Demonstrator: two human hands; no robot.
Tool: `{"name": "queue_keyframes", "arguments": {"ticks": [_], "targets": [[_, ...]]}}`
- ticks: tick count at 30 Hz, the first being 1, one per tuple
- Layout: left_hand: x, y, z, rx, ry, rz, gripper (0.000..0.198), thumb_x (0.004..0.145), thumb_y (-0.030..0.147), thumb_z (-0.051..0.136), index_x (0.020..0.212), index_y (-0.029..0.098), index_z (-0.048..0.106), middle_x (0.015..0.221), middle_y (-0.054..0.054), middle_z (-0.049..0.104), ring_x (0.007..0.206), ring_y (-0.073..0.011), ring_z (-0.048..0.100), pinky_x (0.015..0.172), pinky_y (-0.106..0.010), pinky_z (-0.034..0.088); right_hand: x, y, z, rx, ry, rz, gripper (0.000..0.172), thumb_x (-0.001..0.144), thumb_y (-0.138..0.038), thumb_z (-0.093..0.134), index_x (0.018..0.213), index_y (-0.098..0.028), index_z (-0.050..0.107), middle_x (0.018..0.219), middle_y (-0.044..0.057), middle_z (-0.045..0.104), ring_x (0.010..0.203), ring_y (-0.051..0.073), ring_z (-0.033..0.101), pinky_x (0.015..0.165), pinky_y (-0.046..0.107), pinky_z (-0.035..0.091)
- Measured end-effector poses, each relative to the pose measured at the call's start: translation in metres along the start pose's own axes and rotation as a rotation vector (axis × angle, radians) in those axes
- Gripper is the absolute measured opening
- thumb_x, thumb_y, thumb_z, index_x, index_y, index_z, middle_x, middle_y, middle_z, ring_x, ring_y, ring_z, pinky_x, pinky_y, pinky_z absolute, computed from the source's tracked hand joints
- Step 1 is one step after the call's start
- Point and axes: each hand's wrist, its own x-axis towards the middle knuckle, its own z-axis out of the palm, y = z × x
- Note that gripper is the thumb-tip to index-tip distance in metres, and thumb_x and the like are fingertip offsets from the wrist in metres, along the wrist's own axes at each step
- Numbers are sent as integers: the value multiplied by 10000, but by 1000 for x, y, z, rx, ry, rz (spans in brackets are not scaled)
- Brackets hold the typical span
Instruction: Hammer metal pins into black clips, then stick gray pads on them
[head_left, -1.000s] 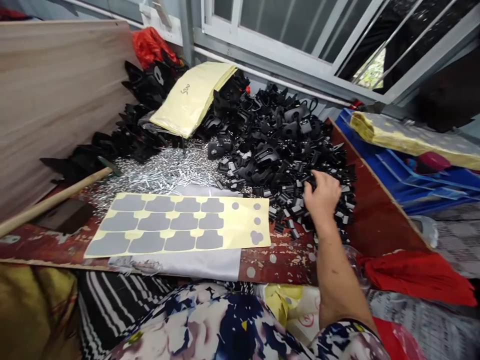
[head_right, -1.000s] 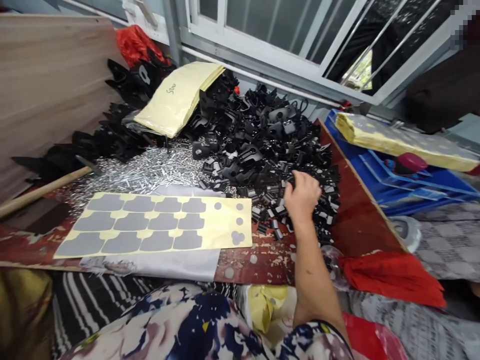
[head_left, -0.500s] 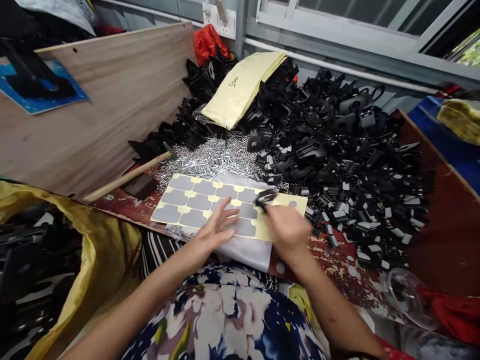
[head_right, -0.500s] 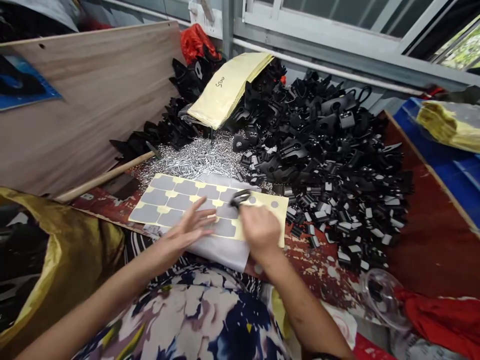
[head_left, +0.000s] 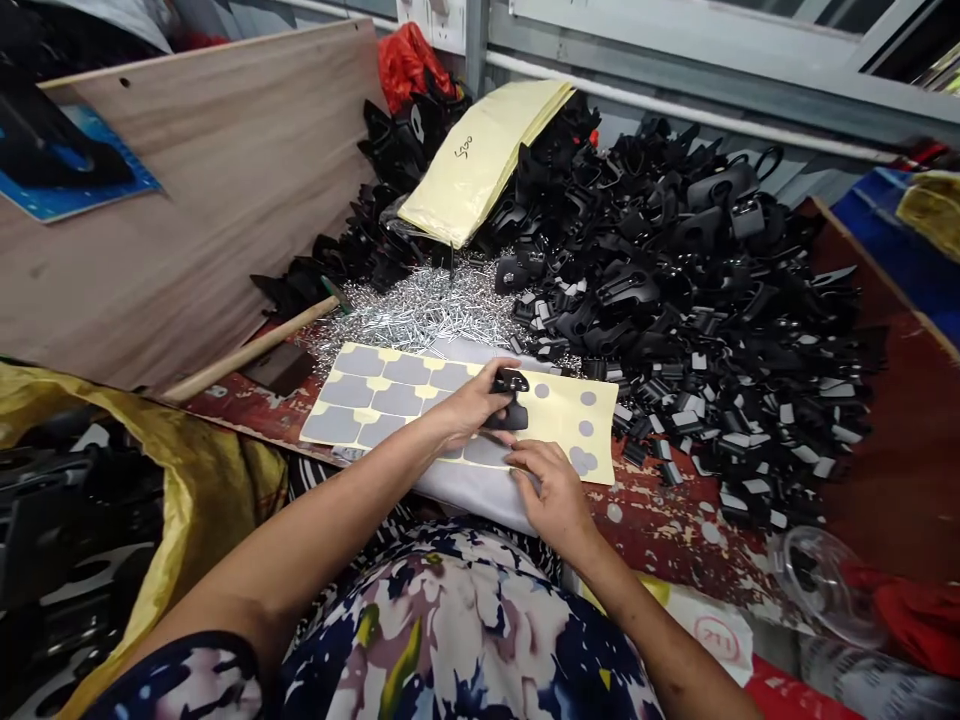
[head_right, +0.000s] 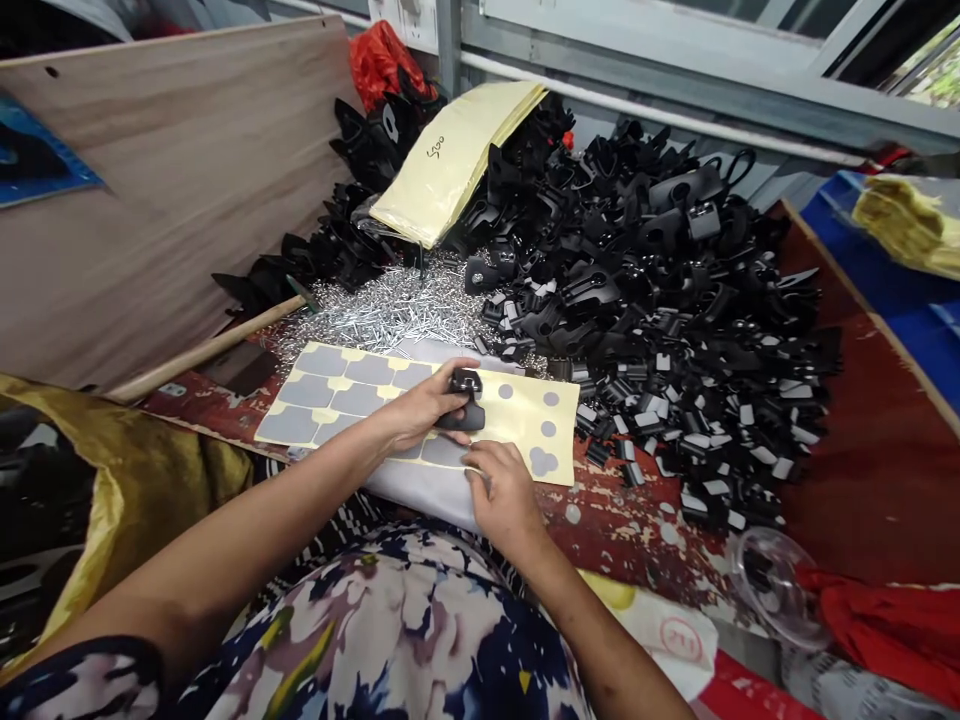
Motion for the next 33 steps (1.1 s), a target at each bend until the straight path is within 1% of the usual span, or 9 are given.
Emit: {"name": "queue_keyframes", "arguments": {"ticks": [3, 6, 8, 9, 12, 14, 19, 26, 33], "targets": [[19, -10, -1, 48, -44, -34, 418, 771, 104, 733, 1128, 279, 603, 834, 21, 504, 622, -96, 503, 531, -304, 619, 2, -8, -13, 184, -120, 85, 169, 887, -204, 630, 959, -290, 756, 1069, 58, 764, 1057, 300, 687, 950, 527, 556], [27, -12, -4, 30, -43, -30, 402, 761, 104, 733, 1105, 264, 599, 885, 9, 522, 609, -83, 494, 528, -320, 628, 3, -29, -37, 550, -462, 156, 153, 933, -289, 634, 1026, -235, 743, 1072, 70, 767, 1032, 257, 714, 946, 444, 571], [25, -10, -4, -6, -40, -13, 418, 745, 109, 755, 1105, 262, 608, 923, 1, 533, 619, -84, 499, 539, -322, 626, 5, -41, -48, 655, -555, 153, 166, 909, -290, 684, 1057, -224, 723, 1054, 63, 757, 1000, 237, 711, 914, 393, 574], [21, -8, -4, -30, -39, -8, 435, 737, 116, 775, 1112, 266, 612, 940, -1, 539, 633, -90, 509, 554, -324, 625, 7, -45, -51, 613, -472, 153, 146, 890, -265, 706, 1031, -225, 712, 1016, 50, 746, 972, 225, 700, 895, 370, 568], [2, -3, -2, -142, -48, -29, 492, 748, 185, 837, 1177, 298, 623, 970, -5, 560, 711, -117, 554, 612, -296, 602, 19, -38, -47, 355, 30, 176, 81, 860, -175, 699, 895, -231, 651, 883, 11, 680, 877, 186, 646, 837, 319, 527], [-14, -1, -1, -253, -63, -53, 462, 795, 290, 838, 1212, 312, 642, 997, -18, 585, 754, -134, 570, 617, -259, 561, 28, -25, -39, 333, 211, 189, 102, 839, -175, 708, 872, -229, 628, 849, 2, 650, 837, 179, 628, 810, 313, 515], [-41, -3, 4, -454, -47, -34, 360, 869, 479, 748, 1153, 261, 701, 1086, -63, 617, 857, -202, 605, 687, -347, 579, 39, -11, -17, 444, 279, 209, 117, 821, -229, 738, 878, -223, 636, 840, 4, 646, 821, 176, 624, 801, 319, 521], [-47, -7, 8, -511, -95, -24, 323, 901, 459, 718, 1173, 289, 684, 1080, -45, 594, 781, -177, 592, 743, -445, 615, 45, -18, -1, 399, 328, 187, 88, 838, -249, 719, 860, -218, 639, 836, 16, 651, 826, 186, 620, 778, 328, 520], [-48, -9, 8, -538, -73, -9, 310, 906, 428, 713, 1172, 272, 685, 1041, -46, 570, 777, -170, 566, 721, -434, 621, 46, -17, 2, 391, 339, 176, 73, 847, -235, 719, 856, -213, 650, 844, 15, 650, 826, 184, 616, 790, 333, 507]]}}
